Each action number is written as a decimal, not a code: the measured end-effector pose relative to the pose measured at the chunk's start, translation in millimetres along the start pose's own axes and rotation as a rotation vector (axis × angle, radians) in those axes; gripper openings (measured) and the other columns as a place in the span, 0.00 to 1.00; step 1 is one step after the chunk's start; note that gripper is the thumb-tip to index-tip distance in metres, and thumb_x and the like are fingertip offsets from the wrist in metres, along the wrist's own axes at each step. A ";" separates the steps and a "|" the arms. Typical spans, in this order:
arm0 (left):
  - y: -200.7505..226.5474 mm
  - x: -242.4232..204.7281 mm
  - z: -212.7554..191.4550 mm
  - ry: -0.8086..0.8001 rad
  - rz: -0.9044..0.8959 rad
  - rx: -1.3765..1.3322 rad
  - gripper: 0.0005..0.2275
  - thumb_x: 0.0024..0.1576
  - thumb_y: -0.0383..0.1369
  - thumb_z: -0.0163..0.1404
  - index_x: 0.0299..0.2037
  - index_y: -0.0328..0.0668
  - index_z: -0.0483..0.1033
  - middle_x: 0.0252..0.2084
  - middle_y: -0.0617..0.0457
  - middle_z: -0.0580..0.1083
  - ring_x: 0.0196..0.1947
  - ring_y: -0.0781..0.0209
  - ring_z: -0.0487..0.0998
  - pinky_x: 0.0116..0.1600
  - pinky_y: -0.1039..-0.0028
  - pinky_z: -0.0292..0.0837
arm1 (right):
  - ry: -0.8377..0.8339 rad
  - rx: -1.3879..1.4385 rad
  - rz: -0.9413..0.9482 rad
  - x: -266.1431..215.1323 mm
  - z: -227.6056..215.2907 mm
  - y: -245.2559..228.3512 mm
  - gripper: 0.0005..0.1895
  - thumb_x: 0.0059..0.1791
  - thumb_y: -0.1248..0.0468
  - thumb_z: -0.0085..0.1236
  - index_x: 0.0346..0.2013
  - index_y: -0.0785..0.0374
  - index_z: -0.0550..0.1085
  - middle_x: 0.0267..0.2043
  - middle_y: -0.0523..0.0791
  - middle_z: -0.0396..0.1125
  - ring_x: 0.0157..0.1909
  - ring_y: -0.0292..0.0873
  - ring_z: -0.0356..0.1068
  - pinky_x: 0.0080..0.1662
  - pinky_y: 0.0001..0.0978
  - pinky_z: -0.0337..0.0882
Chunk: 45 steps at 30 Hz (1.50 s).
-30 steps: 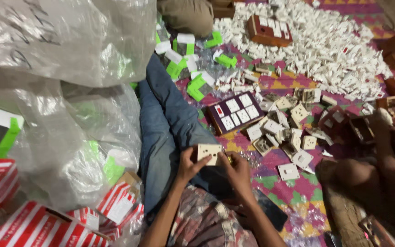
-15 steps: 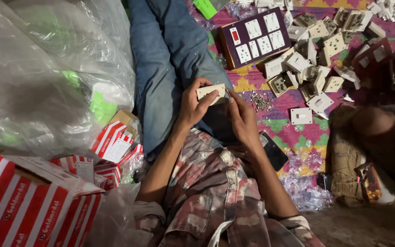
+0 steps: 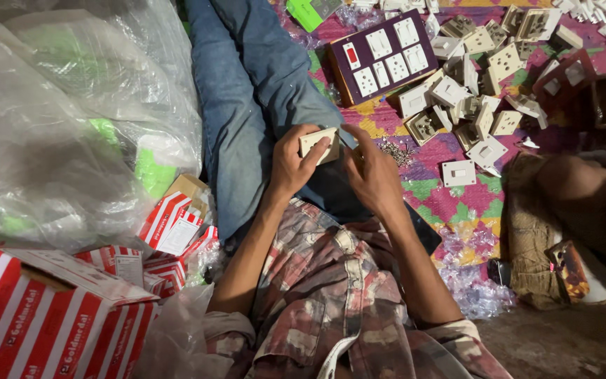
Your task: The person sits on the floor and assembles white electrical socket plates by inserting screws into them using a screwdriver. They handle multiple plates and screws, placing the assembled units on the floor.
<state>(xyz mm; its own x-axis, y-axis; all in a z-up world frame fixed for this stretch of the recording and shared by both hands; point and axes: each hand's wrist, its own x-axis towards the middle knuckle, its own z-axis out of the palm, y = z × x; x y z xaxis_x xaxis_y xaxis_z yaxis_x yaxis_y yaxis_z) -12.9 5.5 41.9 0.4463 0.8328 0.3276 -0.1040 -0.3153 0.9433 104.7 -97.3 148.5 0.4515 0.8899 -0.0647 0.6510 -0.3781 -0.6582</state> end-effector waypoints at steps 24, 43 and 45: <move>0.0 -2.9 -1.9 -0.021 0.168 0.275 0.10 0.59 0.33 0.59 0.45 0.37 0.75 0.41 0.42 0.77 0.40 0.39 0.80 0.40 0.59 0.76 | -0.128 -0.501 -0.127 22.0 1.5 -1.5 0.24 0.49 0.62 0.49 0.61 0.61 0.70 0.31 0.59 0.72 0.30 0.64 0.73 0.34 0.57 0.72; 3.6 4.1 1.0 0.015 0.169 0.232 0.09 0.58 0.32 0.58 0.43 0.36 0.75 0.40 0.42 0.77 0.41 0.39 0.79 0.44 0.58 0.75 | -0.033 -0.130 -0.027 30.5 12.2 19.2 0.19 0.49 0.60 0.53 0.55 0.58 0.75 0.31 0.56 0.74 0.35 0.59 0.75 0.40 0.50 0.72; 11.5 3.9 1.1 0.017 0.163 0.235 0.11 0.57 0.34 0.60 0.44 0.37 0.75 0.41 0.42 0.76 0.41 0.41 0.80 0.44 0.59 0.75 | 0.056 0.057 -0.017 18.3 19.3 32.2 0.20 0.50 0.62 0.53 0.58 0.59 0.74 0.30 0.52 0.73 0.30 0.49 0.73 0.35 0.42 0.72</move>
<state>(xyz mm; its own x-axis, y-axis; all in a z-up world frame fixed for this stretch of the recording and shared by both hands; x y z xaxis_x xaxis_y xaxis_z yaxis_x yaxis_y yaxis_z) -11.4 4.7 53.9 0.4257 0.7693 0.4764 0.0369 -0.5408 0.8403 122.2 -88.3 111.6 0.4746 0.8801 -0.0123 0.6241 -0.3464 -0.7004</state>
